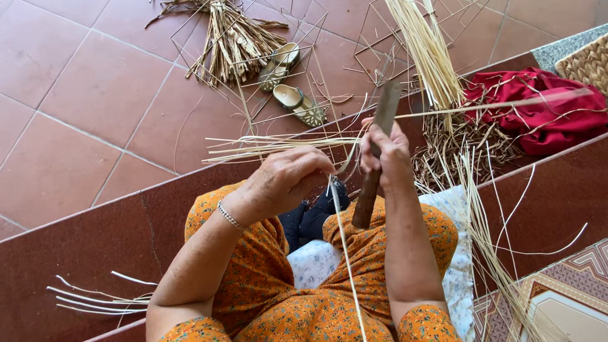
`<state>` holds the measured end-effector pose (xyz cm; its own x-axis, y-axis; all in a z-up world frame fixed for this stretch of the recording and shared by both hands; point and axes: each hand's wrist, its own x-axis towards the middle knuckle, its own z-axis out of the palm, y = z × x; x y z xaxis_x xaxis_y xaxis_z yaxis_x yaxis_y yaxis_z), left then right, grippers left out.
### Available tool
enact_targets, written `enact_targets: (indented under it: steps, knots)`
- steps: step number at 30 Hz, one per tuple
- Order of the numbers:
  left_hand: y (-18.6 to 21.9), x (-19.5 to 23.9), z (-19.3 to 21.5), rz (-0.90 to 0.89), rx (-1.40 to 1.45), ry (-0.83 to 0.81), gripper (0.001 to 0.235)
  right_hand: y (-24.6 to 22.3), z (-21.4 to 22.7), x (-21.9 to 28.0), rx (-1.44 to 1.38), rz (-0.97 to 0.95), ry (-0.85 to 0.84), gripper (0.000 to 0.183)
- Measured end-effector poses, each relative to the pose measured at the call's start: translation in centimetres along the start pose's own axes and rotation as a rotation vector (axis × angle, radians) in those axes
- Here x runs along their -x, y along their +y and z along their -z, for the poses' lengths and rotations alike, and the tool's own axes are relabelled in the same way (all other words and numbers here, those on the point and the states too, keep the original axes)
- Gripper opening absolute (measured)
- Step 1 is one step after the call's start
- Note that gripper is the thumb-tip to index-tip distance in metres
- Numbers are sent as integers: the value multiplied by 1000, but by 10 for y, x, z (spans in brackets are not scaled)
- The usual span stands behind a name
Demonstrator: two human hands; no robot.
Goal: The person sits on the floor and uses a knife to split dried plant stems into thin strips. They hold the stems in one hand and repeatedly draw the knife along them to separate the fibers, discarding the resulting strips onto the floor.
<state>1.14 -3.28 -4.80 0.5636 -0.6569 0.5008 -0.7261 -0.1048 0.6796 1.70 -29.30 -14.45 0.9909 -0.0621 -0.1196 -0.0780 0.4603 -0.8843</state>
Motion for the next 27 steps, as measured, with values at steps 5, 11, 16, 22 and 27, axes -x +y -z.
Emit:
enact_targets:
  steps: [5,11,16,22,27]
  knots:
    - [-3,1,0,272,193,-37,41,11,14,-10,-59,-16,53,16]
    - [-7,5,14,-112,42,92,16,25,37,-23,-52,30,101,16]
    - [-7,20,43,38,234,54,12,17,44,-26,-81,58,221,15]
    - [-45,11,34,107,-131,100,36,3,20,-1,16,6,60,13]
    - [-80,7,-4,125,-455,112,27,-8,-4,13,-30,-39,-10,20]
